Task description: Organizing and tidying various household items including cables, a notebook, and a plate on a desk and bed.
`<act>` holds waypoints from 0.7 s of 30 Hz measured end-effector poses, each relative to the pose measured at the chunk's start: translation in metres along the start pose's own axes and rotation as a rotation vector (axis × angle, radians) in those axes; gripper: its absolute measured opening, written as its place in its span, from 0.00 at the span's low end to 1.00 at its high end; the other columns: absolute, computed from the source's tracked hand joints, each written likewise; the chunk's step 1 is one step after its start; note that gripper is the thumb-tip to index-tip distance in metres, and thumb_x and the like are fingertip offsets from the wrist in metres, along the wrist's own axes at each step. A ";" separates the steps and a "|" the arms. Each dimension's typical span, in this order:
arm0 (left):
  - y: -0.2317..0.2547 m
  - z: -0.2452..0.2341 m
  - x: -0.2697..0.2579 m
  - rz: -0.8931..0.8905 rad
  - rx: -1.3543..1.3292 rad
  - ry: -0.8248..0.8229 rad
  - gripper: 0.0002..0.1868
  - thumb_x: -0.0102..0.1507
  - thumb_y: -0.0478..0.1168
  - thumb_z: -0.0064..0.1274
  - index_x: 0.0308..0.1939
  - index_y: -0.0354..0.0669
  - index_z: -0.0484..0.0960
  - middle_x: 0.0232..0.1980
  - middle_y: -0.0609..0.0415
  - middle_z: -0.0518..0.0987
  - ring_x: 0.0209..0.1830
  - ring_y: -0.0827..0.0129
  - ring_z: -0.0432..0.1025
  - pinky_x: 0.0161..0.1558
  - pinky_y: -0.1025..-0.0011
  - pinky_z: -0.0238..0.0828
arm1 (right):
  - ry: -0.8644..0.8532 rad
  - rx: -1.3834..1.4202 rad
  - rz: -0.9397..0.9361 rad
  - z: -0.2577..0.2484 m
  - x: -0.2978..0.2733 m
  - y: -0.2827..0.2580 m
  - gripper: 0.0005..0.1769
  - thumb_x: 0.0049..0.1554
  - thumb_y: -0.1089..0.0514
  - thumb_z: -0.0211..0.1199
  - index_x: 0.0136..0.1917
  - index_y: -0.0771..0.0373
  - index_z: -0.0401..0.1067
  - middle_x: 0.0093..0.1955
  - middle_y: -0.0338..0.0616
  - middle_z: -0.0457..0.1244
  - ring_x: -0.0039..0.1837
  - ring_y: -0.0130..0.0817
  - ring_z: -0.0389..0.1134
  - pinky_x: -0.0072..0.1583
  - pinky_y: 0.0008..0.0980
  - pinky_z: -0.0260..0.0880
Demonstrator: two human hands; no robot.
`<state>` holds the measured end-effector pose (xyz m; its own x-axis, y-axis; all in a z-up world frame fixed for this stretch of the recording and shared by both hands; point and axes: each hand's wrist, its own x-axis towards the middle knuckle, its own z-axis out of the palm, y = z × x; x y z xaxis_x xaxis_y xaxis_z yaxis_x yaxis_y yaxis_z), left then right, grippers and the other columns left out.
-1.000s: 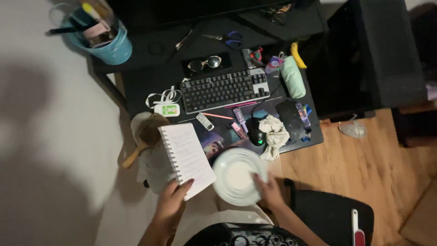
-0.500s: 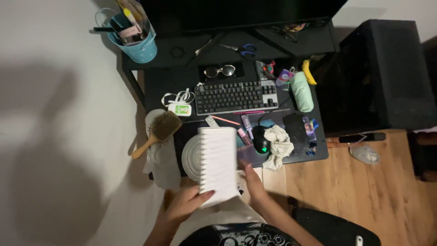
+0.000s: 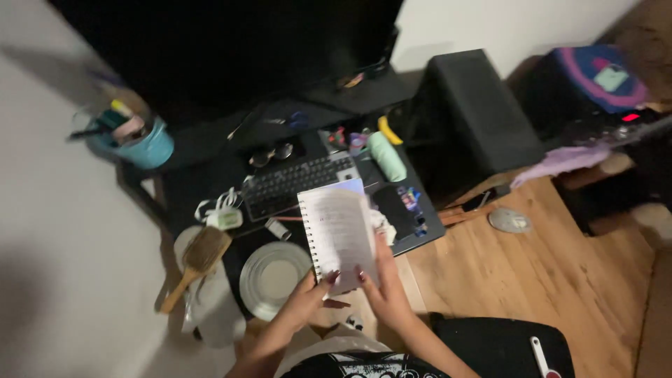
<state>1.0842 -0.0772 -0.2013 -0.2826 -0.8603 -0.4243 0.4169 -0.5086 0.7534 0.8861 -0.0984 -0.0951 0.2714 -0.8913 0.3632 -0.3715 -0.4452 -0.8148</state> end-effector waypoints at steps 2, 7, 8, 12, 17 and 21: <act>-0.004 0.005 0.011 -0.003 -0.011 -0.020 0.28 0.67 0.44 0.48 0.70 0.49 0.61 0.66 0.53 0.73 0.58 0.64 0.76 0.43 0.58 0.84 | -0.013 -0.051 -0.028 -0.011 -0.004 -0.023 0.45 0.57 0.67 0.59 0.82 0.68 0.42 0.83 0.62 0.44 0.84 0.52 0.44 0.79 0.44 0.42; 0.010 0.023 0.015 -0.054 0.012 -0.021 0.28 0.69 0.45 0.46 0.72 0.46 0.63 0.64 0.47 0.75 0.58 0.50 0.75 0.45 0.56 0.85 | -0.043 -0.078 0.000 -0.016 -0.039 0.012 0.39 0.58 0.67 0.59 0.80 0.65 0.52 0.79 0.58 0.55 0.80 0.49 0.56 0.76 0.41 0.53; 0.008 0.020 0.018 -0.033 -0.118 -0.068 0.28 0.68 0.46 0.46 0.72 0.50 0.62 0.65 0.49 0.74 0.60 0.53 0.74 0.51 0.52 0.81 | 0.004 0.131 0.105 -0.018 -0.049 0.032 0.36 0.60 0.68 0.58 0.80 0.64 0.54 0.77 0.54 0.59 0.77 0.45 0.60 0.75 0.40 0.58; 0.019 0.006 0.022 -0.129 -0.878 0.079 0.47 0.66 0.73 0.38 0.71 0.34 0.68 0.67 0.41 0.73 0.60 0.48 0.73 0.61 0.48 0.66 | 0.270 0.808 0.315 -0.037 -0.072 0.072 0.33 0.61 0.70 0.58 0.78 0.67 0.56 0.69 0.49 0.63 0.68 0.38 0.66 0.70 0.40 0.65; 0.090 0.054 -0.020 0.193 -0.870 0.190 0.44 0.67 0.73 0.33 0.71 0.43 0.67 0.74 0.50 0.67 0.71 0.56 0.64 0.72 0.55 0.56 | 0.533 0.966 0.395 -0.058 -0.049 0.031 0.34 0.59 0.70 0.57 0.78 0.64 0.57 0.68 0.50 0.63 0.66 0.37 0.66 0.67 0.39 0.66; 0.094 0.086 -0.025 0.215 -0.780 -0.013 0.49 0.61 0.76 0.25 0.75 0.49 0.62 0.78 0.50 0.62 0.76 0.53 0.55 0.71 0.50 0.53 | 0.608 0.988 0.567 -0.057 -0.042 0.030 0.38 0.57 0.69 0.56 0.79 0.57 0.55 0.68 0.48 0.63 0.65 0.37 0.66 0.64 0.39 0.68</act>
<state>1.0563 -0.1004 -0.0773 -0.1359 -0.9440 -0.3005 0.9445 -0.2150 0.2483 0.8135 -0.0793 -0.1090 -0.2495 -0.9458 -0.2079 0.5804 0.0259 -0.8139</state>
